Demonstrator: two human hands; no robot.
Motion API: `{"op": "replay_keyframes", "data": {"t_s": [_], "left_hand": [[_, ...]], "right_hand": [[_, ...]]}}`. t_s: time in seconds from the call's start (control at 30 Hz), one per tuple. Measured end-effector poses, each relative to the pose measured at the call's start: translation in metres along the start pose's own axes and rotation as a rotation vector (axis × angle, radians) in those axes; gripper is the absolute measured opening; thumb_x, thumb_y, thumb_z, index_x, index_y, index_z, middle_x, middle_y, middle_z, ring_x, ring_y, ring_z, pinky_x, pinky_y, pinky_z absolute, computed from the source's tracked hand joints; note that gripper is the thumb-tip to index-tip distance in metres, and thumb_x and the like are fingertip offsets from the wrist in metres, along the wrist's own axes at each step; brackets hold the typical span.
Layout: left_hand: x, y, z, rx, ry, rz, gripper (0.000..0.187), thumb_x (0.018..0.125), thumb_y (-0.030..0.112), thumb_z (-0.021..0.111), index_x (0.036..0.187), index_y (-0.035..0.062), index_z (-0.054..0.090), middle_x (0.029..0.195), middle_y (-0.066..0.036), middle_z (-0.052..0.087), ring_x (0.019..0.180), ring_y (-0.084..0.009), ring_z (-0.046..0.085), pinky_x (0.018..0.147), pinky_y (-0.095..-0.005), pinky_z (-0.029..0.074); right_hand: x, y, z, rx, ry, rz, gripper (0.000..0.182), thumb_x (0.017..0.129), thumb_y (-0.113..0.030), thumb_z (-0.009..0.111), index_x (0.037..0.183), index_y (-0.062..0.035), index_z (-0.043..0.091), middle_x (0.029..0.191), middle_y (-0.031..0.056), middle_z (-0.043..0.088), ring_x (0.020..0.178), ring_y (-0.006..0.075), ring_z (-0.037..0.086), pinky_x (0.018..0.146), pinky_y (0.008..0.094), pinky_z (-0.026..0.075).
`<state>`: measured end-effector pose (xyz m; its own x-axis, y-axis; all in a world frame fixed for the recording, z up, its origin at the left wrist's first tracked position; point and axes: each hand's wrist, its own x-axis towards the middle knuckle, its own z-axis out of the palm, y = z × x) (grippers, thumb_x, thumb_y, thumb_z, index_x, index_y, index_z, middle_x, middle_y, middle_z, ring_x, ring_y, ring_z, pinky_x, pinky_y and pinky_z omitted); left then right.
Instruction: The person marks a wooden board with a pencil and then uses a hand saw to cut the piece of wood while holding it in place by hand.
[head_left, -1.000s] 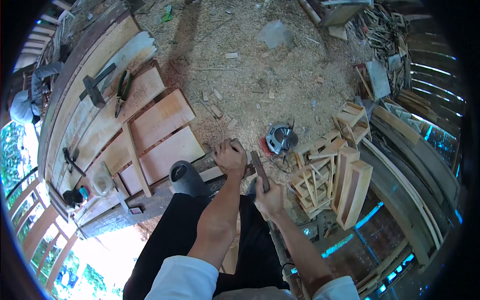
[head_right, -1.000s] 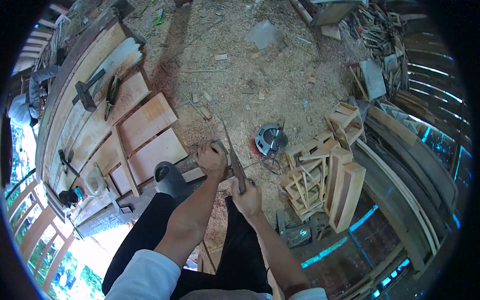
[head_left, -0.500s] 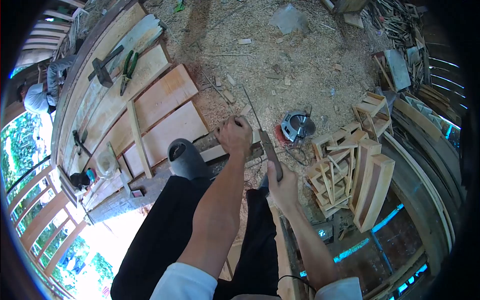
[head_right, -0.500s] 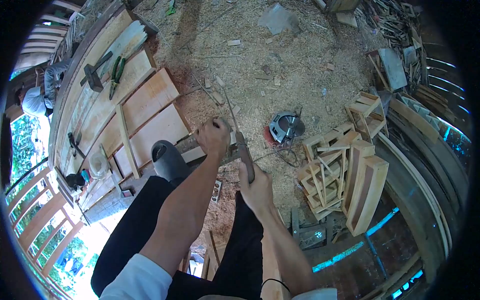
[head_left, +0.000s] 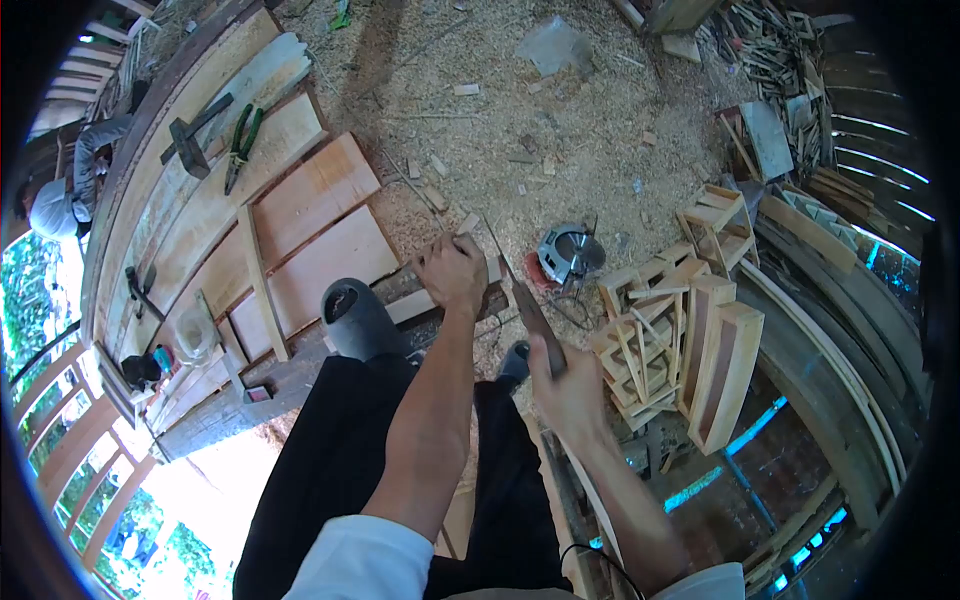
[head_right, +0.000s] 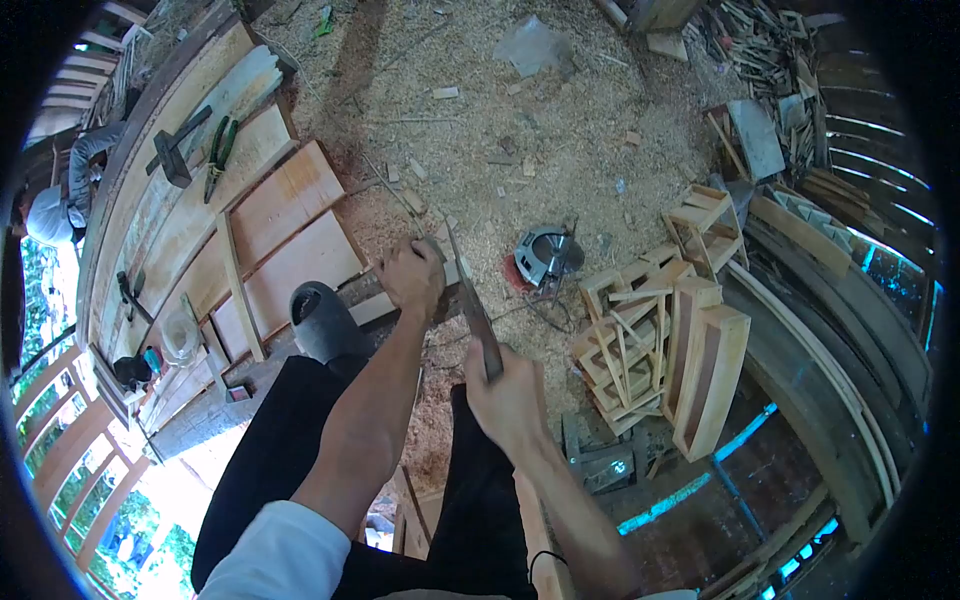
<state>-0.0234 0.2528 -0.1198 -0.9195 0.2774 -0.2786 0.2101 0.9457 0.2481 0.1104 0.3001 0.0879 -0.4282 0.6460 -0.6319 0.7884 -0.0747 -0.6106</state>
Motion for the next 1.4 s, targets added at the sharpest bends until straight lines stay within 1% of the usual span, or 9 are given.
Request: {"op": "replay_keyframes", "data": {"t_s": [0.43, 0.57, 0.77, 0.93, 1.03, 1.07, 1.13, 1.2, 1.4], "left_hand": [[0.002, -0.009, 0.018, 0.097, -0.045, 0.019, 0.03, 0.084, 0.023, 0.047, 0.098, 0.009, 0.068, 0.104, -0.01, 0.068, 0.105, -0.0258, 0.058, 0.097, -0.0428, 0.035], [0.004, -0.009, 0.007, 0.047, -0.02, -0.005, 0.032, 0.083, 0.023, 0.046, 0.102, 0.0086, 0.068, 0.106, -0.011, 0.068, 0.107, -0.0262, 0.057, 0.1, -0.0417, 0.033], [0.006, -0.001, 0.009, 0.052, -0.003, -0.01, 0.032, 0.082, 0.022, 0.045, 0.098, 0.0089, 0.07, 0.099, -0.01, 0.069, 0.104, -0.0258, 0.057, 0.099, -0.042, 0.034], [0.005, -0.005, 0.012, 0.032, -0.009, -0.035, 0.032, 0.082, 0.024, 0.046, 0.094, 0.0088, 0.071, 0.094, -0.012, 0.07, 0.1, -0.0264, 0.059, 0.097, -0.0422, 0.035], [0.004, 0.003, 0.0, 0.009, -0.032, -0.045, 0.034, 0.083, 0.026, 0.045, 0.094, 0.0074, 0.071, 0.096, -0.014, 0.07, 0.102, -0.0287, 0.058, 0.099, -0.0424, 0.034], [0.002, 0.005, -0.004, 0.001, -0.051, -0.062, 0.035, 0.084, 0.027, 0.044, 0.094, 0.0065, 0.071, 0.097, -0.016, 0.069, 0.103, -0.0299, 0.058, 0.1, -0.0425, 0.033], [0.001, 0.005, -0.004, -0.003, -0.048, -0.05, 0.037, 0.085, 0.028, 0.043, 0.095, 0.0057, 0.071, 0.099, -0.017, 0.069, 0.104, -0.0308, 0.057, 0.1, -0.0426, 0.033], [0.0, 0.004, -0.005, -0.002, -0.046, -0.056, 0.039, 0.086, 0.029, 0.042, 0.096, 0.0048, 0.071, 0.1, -0.018, 0.069, 0.105, -0.0316, 0.057, 0.101, -0.0428, 0.032], [0.001, 0.01, -0.01, -0.029, -0.05, -0.087, 0.041, 0.085, 0.029, 0.041, 0.099, 0.0068, 0.072, 0.101, -0.02, 0.068, 0.107, -0.0331, 0.057, 0.1, -0.0418, 0.034]], "right_hand": [[0.068, -0.036, 0.017, 0.006, -0.135, 0.19, 0.041, 0.09, -0.03, 0.055, 0.079, 0.0088, 0.064, 0.066, 0.0289, 0.062, 0.068, 0.0447, 0.065, 0.065, 0.0482, 0.052], [0.06, 0.019, 0.072, -0.192, 0.053, 0.042, 0.036, 0.088, -0.03, 0.059, 0.084, 0.0052, 0.066, 0.063, 0.0247, 0.062, 0.064, 0.0396, 0.066, 0.061, 0.046, 0.053], [0.043, 0.117, 0.094, 0.24, 0.194, -0.28, 0.014, 0.084, -0.015, 0.064, 0.079, -0.0029, 0.062, 0.06, 0.0161, 0.061, 0.056, 0.0302, 0.065, 0.052, 0.0382, 0.05], [0.06, 0.18, 0.108, 0.103, 0.17, -0.621, 0.025, 0.084, -0.017, 0.063, 0.077, 0.0058, 0.056, 0.065, 0.0201, 0.057, 0.055, 0.0416, 0.057, 0.053, 0.0436, 0.048], [0.073, 0.186, 0.113, 0.066, 0.281, -0.791, 0.028, 0.087, -0.021, 0.064, 0.079, 0.0051, 0.058, 0.062, 0.019, 0.055, 0.05, 0.0352, 0.056, 0.05, 0.0416, 0.045], [0.066, 0.188, 0.11, 0.068, 0.286, -0.792, 0.028, 0.087, -0.021, 0.064, 0.079, 0.0051, 0.058, 0.062, 0.019, 0.055, 0.05, 0.0352, 0.056, 0.05, 0.0416, 0.045], [0.041, 0.143, 0.08, 0.252, 0.07, -0.271, 0.032, 0.091, -0.027, 0.062, 0.081, 0.0036, 0.059, 0.057, 0.0114, 0.053, 0.046, 0.0206, 0.052, 0.047, 0.0349, 0.041], [0.019, 0.103, 0.053, 0.663, 0.126, -0.049, 0.038, 0.095, -0.033, 0.057, 0.08, 0.0019, 0.06, 0.054, 0.0024, 0.05, 0.049, 0.0085, 0.047, 0.045, 0.029, 0.036], [-0.024, 0.041, -0.032, 0.386, 0.055, -0.026, 0.046, 0.097, -0.037, 0.053, 0.069, 0.0004, 0.057, 0.051, 0.0003, 0.045, 0.048, 0.0076, 0.042, 0.044, 0.0301, 0.032]]}}
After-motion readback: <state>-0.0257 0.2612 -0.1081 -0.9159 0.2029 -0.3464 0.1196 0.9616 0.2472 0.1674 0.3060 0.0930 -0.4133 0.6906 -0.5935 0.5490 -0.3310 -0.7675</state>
